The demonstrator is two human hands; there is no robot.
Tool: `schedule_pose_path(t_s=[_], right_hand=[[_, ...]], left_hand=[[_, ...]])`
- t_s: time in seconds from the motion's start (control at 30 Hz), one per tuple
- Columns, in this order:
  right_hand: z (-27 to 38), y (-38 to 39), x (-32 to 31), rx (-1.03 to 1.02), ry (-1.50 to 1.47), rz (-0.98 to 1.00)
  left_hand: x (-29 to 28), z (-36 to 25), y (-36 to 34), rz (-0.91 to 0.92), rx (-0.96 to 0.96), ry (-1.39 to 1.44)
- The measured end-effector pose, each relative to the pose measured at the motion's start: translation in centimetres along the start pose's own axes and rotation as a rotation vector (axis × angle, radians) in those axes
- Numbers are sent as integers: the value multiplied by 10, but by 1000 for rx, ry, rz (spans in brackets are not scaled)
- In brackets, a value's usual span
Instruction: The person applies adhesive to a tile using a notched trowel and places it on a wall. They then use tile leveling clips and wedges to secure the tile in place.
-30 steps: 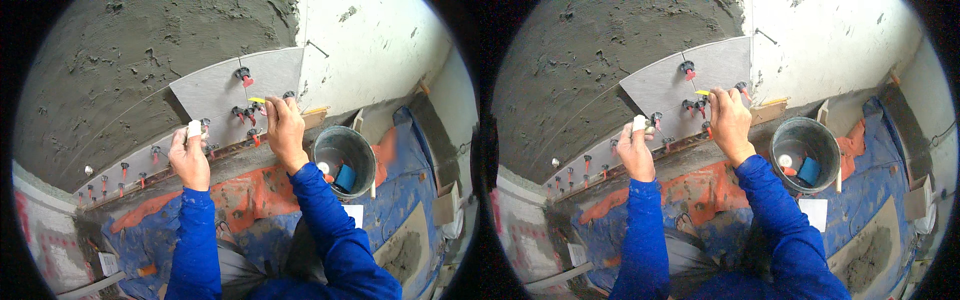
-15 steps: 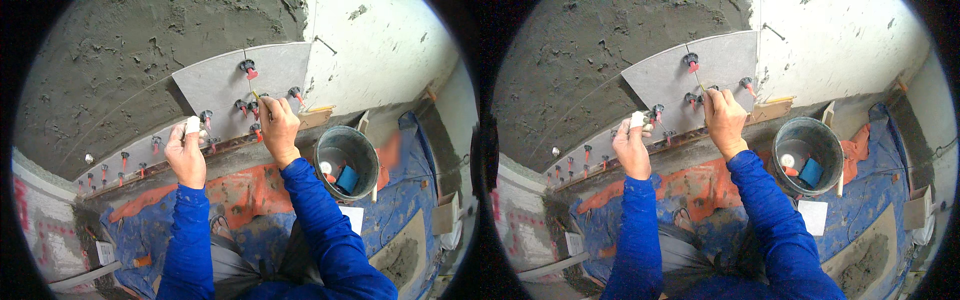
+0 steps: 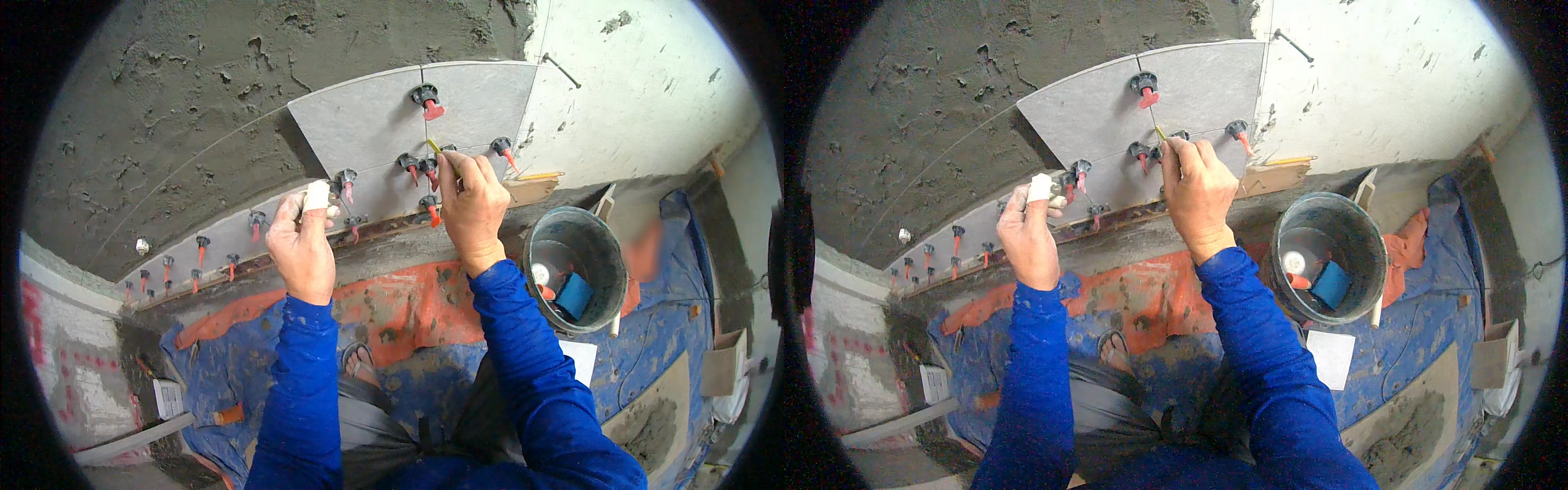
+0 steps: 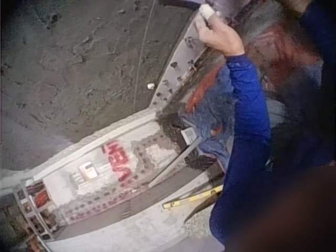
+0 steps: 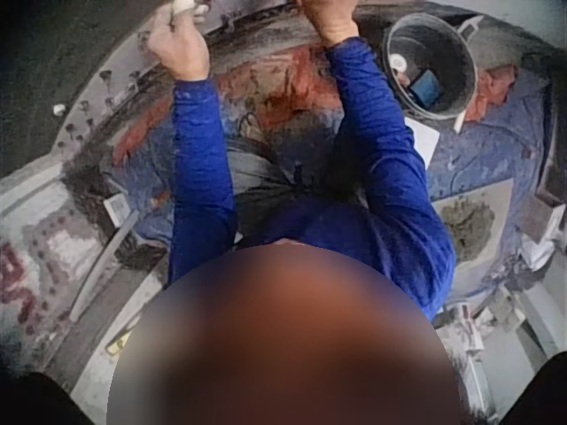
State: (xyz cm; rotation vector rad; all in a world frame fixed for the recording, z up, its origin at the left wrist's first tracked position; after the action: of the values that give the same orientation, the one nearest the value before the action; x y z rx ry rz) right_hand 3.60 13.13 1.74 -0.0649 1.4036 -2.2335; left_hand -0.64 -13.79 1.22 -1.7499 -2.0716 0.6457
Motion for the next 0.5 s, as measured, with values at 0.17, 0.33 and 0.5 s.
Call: schedule_pose_path(t_s=[0.17,0.33,0.5], right_hand=[[3,-5,4,0,224,122],[3,-5,5,37,186,71],[3,-1,7,14,55,10]], left_hand=[[-2,0,-2,9,9,1],[-2,2,-1,8,-11,-4],[-2,3,-2,1,-11,-24]])
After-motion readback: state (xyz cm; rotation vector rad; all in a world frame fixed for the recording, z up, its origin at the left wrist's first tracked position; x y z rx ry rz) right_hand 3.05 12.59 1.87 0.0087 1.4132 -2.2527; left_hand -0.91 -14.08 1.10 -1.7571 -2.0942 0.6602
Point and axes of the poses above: each hand's wrist, its own y-axis away from the middle knuckle, its own x-axis out of the palm, z = x × y, the point moved 10 cm from there along -y, towards the middle knuckle, and after that the axes turned 2 degrees about x, right-handed, at the moved point
